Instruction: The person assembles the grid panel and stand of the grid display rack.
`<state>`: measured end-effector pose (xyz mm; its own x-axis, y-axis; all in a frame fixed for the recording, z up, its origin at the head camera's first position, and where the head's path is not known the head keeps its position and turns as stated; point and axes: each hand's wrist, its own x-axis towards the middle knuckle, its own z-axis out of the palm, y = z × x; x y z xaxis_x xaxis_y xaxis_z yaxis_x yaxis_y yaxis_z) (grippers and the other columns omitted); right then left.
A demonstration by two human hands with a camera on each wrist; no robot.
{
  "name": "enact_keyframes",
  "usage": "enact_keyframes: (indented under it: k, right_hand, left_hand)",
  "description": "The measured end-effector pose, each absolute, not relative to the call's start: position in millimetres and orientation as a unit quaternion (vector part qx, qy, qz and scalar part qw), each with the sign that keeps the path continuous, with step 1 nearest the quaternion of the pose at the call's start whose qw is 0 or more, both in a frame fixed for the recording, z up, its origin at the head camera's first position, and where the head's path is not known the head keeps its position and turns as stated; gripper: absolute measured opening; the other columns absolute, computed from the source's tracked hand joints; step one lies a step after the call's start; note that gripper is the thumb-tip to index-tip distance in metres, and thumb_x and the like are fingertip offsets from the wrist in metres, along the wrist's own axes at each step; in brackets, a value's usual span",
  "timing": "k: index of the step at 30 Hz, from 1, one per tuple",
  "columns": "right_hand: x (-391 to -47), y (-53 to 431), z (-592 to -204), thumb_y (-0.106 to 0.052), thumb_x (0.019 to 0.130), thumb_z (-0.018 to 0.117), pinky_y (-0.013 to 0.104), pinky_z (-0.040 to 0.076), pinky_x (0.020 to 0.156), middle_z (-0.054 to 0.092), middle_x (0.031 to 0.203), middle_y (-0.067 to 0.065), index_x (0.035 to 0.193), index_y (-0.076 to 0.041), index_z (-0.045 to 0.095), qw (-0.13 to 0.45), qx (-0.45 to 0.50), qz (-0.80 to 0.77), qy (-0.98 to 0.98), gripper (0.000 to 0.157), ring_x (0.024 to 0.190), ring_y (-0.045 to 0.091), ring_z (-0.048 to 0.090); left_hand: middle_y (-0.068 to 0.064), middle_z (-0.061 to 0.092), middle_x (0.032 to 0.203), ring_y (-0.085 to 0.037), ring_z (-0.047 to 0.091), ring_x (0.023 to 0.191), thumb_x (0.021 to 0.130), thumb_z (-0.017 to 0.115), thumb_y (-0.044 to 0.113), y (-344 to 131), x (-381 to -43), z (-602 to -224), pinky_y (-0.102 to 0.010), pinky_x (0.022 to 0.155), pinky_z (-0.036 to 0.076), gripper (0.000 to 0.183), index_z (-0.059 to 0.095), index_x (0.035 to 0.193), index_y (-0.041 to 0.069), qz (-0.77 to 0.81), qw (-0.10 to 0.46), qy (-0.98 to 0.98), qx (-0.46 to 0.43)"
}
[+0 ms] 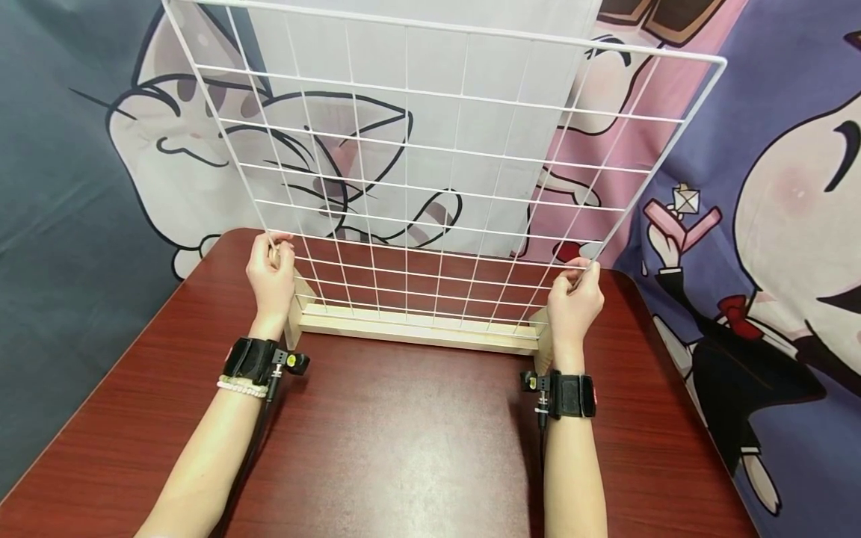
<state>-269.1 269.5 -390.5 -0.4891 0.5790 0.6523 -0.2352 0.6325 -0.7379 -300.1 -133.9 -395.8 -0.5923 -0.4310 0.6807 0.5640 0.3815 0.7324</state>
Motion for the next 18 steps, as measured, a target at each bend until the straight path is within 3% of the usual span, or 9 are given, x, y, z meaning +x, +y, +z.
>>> enact_keyframes:
  k: [4,8,14,18]
  right_hand:
    - [-268.4,270.5,-391.1,0.007,0.077,0.046,0.008,0.03,0.055,0.05,0.067,-0.017,0.098,0.004,0.061,0.486,-0.109,0.409,-0.765,0.026,0.059,-0.012,0.042]
    - [-267.5,271.3,-392.1,0.009,0.075,0.044,0.008,0.03,0.055,0.054,0.068,-0.015,0.098,0.005,0.059,0.478,-0.1,0.409,-0.771,0.028,0.06,-0.012,0.044]
    - [-266.1,271.9,-393.1,0.009,0.075,0.042,0.01,0.031,0.054,0.05,0.066,-0.027,0.102,0.007,0.056,0.463,-0.088,0.415,-0.779,0.03,0.06,-0.012,0.045]
    - [-267.1,271.7,-393.6,0.011,0.077,0.041,0.009,0.029,0.056,0.056,0.069,-0.014,0.104,0.006,0.056,0.469,-0.092,0.413,-0.776,0.032,0.062,-0.012,0.044]
  left_hand:
    - [-0.029,0.061,0.099,-0.003,0.047,0.079,0.09,0.047,-0.011,-135.4,-303.9,-400.8,-0.011,0.072,0.032,0.017,0.059,0.101,-0.013,-0.551,0.442,-0.707,-0.041]
    - [-0.026,0.061,0.104,-0.016,0.053,0.088,0.092,0.047,-0.008,-141.4,-316.1,-415.5,-0.014,0.08,0.035,0.017,0.059,0.105,-0.011,-0.541,0.435,-0.719,-0.038]
    - [-0.02,0.063,0.104,-0.024,0.059,0.095,0.096,0.049,0.001,-147.7,-324.7,-427.8,-0.014,0.085,0.04,0.016,0.057,0.108,-0.007,-0.542,0.441,-0.713,-0.054]
    - [-0.021,0.062,0.101,-0.029,0.062,0.096,0.099,0.048,0.005,-146.5,-326.1,-428.9,-0.014,0.085,0.042,0.017,0.057,0.108,-0.007,-0.541,0.449,-0.708,-0.067]
